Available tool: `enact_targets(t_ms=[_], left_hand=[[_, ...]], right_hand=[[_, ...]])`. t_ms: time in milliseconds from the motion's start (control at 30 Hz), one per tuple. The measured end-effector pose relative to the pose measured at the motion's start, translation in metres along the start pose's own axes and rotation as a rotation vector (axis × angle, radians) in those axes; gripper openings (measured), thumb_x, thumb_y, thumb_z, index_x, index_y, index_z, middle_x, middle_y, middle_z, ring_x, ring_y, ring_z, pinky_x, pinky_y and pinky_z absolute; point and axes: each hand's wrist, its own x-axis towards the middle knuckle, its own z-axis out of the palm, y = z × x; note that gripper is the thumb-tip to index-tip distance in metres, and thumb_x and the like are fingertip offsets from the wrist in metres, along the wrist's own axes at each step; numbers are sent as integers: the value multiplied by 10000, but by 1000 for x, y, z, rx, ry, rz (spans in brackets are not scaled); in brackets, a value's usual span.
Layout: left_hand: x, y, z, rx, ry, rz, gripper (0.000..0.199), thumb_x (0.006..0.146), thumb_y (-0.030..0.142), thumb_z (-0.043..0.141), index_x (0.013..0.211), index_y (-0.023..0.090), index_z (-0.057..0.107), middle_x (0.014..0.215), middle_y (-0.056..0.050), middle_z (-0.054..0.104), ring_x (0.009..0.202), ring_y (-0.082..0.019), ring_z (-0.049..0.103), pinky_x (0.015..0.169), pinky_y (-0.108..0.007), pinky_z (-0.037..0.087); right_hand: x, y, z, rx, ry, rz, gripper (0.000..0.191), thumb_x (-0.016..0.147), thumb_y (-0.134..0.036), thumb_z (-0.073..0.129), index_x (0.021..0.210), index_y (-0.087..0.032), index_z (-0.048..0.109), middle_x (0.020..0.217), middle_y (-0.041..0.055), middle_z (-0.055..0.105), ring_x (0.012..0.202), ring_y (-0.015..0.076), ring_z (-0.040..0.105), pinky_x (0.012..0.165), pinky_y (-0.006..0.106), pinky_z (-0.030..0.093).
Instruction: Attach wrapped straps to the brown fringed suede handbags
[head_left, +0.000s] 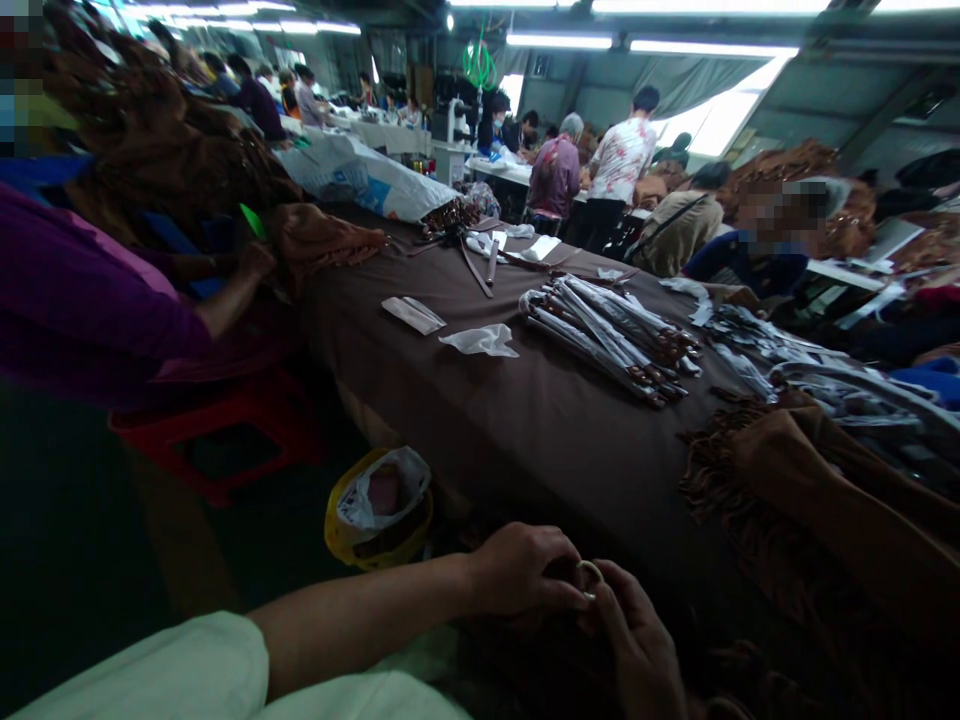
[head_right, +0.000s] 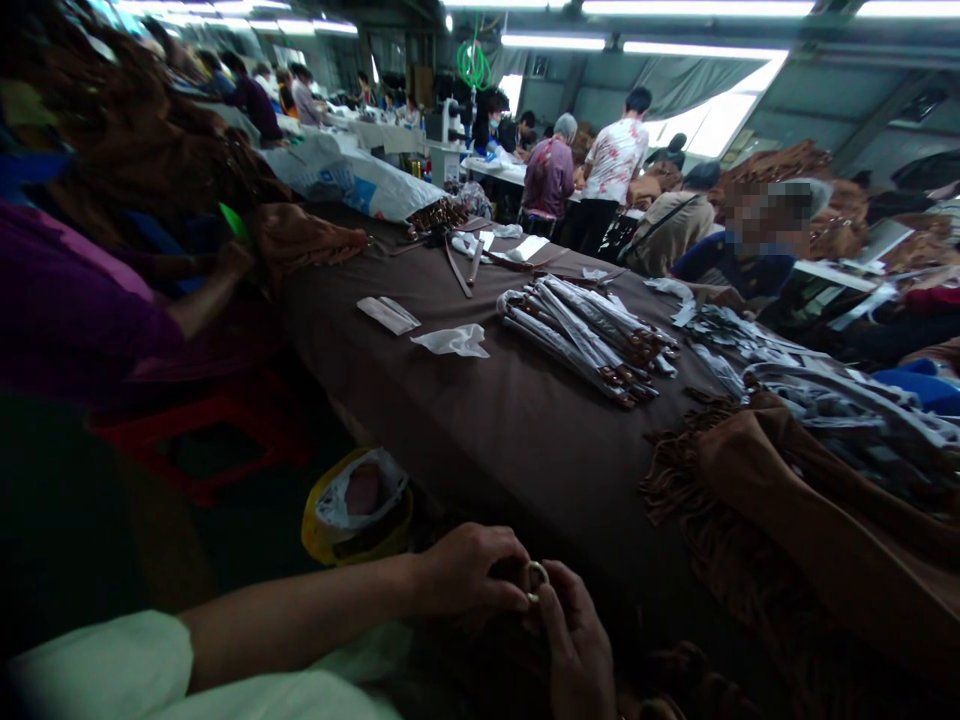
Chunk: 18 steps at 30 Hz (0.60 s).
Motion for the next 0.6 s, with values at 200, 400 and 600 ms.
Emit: enact_targets(t_ms=[200,400,600], left_hand=[[-2,-1,3,-64,38,-16,444,745,543,677,1009,186,667,997,-41,662,921,-183,621,785,-237,435],[-5,-3,6,-127,43,-5,385,737,490,709,982,194,689,984,-33,677,923,-178,627,813,-247,439],[-4,-3,2,-135,10,63,389,769,486,680,1026,194,691,996,-49,679,957,-188,620,843,-257,438]], right_hand=[[-3,-18,-11,-14,-132,19,391,746,-583,643,765,-195,678,582,-27,537,552,133,489,510,219,397],[-6,-19,-3,185,-170,76,364,723,-531,691,842,-188,697,597,-17,554,535,136,489,489,225,397],[-21,-17,15,-81,180,-243,300,710,-505,699,792,-216,711,787,54,684,772,240,627,716,294,506]])
